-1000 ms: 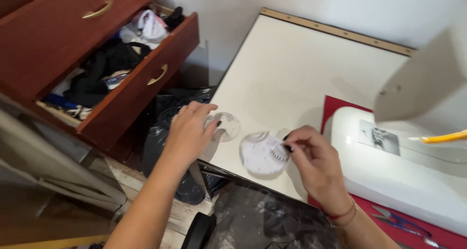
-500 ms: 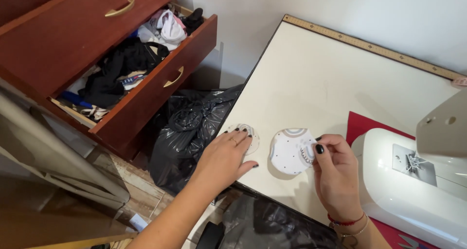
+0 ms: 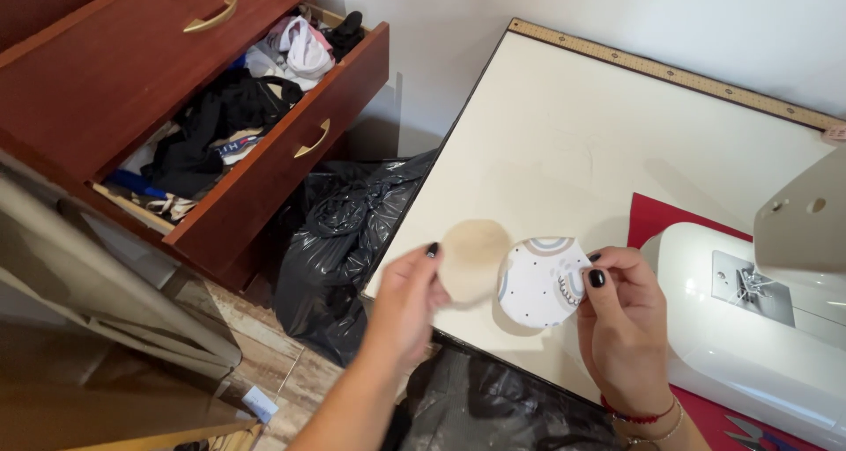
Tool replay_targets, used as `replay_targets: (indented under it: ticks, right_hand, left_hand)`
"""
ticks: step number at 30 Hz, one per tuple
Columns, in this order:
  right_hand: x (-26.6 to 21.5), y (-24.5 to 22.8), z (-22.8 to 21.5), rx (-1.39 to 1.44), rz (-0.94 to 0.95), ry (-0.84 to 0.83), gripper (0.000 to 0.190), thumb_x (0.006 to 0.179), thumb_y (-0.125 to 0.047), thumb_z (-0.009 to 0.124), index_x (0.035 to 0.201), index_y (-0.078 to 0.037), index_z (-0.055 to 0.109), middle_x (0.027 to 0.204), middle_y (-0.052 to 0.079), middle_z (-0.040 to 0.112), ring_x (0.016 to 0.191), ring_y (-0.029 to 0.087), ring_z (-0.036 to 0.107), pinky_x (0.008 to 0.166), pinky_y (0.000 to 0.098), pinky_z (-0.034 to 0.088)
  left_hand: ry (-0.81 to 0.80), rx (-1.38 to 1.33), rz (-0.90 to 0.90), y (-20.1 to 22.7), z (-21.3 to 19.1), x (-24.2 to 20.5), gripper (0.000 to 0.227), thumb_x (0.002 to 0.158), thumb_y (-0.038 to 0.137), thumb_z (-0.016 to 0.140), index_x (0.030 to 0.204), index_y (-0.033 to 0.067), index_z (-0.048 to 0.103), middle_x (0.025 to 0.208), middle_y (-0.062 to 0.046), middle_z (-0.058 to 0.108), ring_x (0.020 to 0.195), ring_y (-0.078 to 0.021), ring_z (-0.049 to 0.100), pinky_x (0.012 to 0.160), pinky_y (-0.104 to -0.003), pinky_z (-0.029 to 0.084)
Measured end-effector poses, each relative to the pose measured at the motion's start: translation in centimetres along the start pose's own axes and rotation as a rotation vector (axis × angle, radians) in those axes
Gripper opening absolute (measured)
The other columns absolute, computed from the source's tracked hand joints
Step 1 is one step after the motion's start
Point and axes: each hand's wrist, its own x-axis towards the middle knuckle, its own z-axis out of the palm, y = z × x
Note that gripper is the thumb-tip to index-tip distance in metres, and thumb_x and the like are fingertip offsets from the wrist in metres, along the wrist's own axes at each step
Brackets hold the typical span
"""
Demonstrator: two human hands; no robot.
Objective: Sewing small fabric components and trimming threads using a sewing machine and snips
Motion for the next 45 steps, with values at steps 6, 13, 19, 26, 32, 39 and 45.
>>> replay_targets:
  ticks: [6, 13, 19, 26, 32, 39, 45]
  right_hand:
    - [-0.8, -0.1, 0.3, -0.103, -0.006, 0.084, 0.009, 0.102, -0.002, 0.058, 0.111, -0.004, 0.059, 0.099, 0.006, 0.060, 0.077, 0.006, 0.050, 0.069, 0.0157, 0.041]
    - [-1.8, -1.0, 0.6, -0.357, -0.095, 0.077, 0.007, 0.103, -0.006, 0.057, 0.109, -0.004, 0.059, 0.091, 0.005, 0.058, 0.078, 0.009, 0.050, 0.068, 0.0215, 0.041]
    - [-2.4, -2.0, 1.5, -0.448, -0.150, 0.070, 0.006, 0.102, -0.005, 0.059, 0.108, -0.004, 0.061, 0.095, 0.006, 0.061, 0.083, 0.011, 0.056, 0.073, 0.0235, 0.046]
    - [-3.1, -3.6, 2.7, -0.508, -0.130, 0.109, 0.008, 0.100, -0.002, 0.059, 0.106, -0.002, 0.064, 0.103, 0.011, 0.070, 0.099, 0.018, 0.067, 0.085, 0.0276, 0.055]
    - [-3.6, -3.9, 2.4, -0.453, -0.062, 0.169, 0.008, 0.097, -0.004, 0.063, 0.104, -0.002, 0.065, 0.097, 0.010, 0.071, 0.090, 0.014, 0.066, 0.078, 0.0246, 0.053]
    - [-4.2, -4.0, 1.3, -0.392, 0.034, 0.198, 0.005, 0.094, -0.001, 0.066, 0.099, 0.000, 0.068, 0.089, 0.009, 0.069, 0.080, 0.015, 0.066, 0.073, 0.0271, 0.052]
    - [-4.8, -2.4, -0.2, -0.251, -0.195, 0.168, 0.008, 0.093, 0.005, 0.064, 0.099, 0.002, 0.065, 0.100, 0.013, 0.063, 0.088, 0.017, 0.061, 0.077, 0.0252, 0.049]
  left_hand:
    - [-0.023, -0.368, -0.219, 0.4, 5.3, -3.8, 0.028, 0.106, 0.019, 0.048, 0.105, 0.0006, 0.070, 0.098, -0.017, 0.077, 0.087, -0.0264, 0.073, 0.074, -0.044, 0.064]
    - [-0.119, -0.425, -0.138, 1.5, 6.7, -5.5, 0.058, 0.093, 0.029, 0.060, 0.142, -0.0005, 0.056, 0.137, -0.020, 0.068, 0.120, -0.0299, 0.066, 0.088, -0.047, 0.063]
    - [-0.104, -0.409, -0.145, 0.5, 7.1, -5.9, 0.061, 0.084, 0.025, 0.075, 0.137, -0.0013, 0.062, 0.125, -0.015, 0.073, 0.109, -0.0257, 0.070, 0.080, -0.039, 0.061]
    - [-0.103, -0.421, -0.139, 0.9, 7.8, -6.7, 0.052, 0.093, 0.026, 0.066, 0.136, -0.0036, 0.062, 0.116, -0.016, 0.074, 0.099, -0.0235, 0.071, 0.072, -0.037, 0.062]
    - [-0.084, -0.399, -0.067, 0.9, 8.1, -7.1, 0.076, 0.087, 0.023, 0.073, 0.156, 0.0103, 0.044, 0.113, -0.021, 0.071, 0.087, -0.0194, 0.069, 0.069, -0.031, 0.060]
    - [-0.132, 0.175, 0.308, -0.3, 6.6, -7.7, 0.051, 0.100, 0.015, 0.059, 0.149, 0.0002, 0.051, 0.139, -0.012, 0.067, 0.114, -0.0110, 0.061, 0.101, -0.027, 0.047]
    - [-0.343, 0.091, 0.279, 0.5, 6.7, -8.1, 0.046, 0.093, -0.011, 0.061, 0.136, 0.0033, 0.064, 0.135, -0.021, 0.063, 0.116, -0.0234, 0.069, 0.093, -0.028, 0.060]
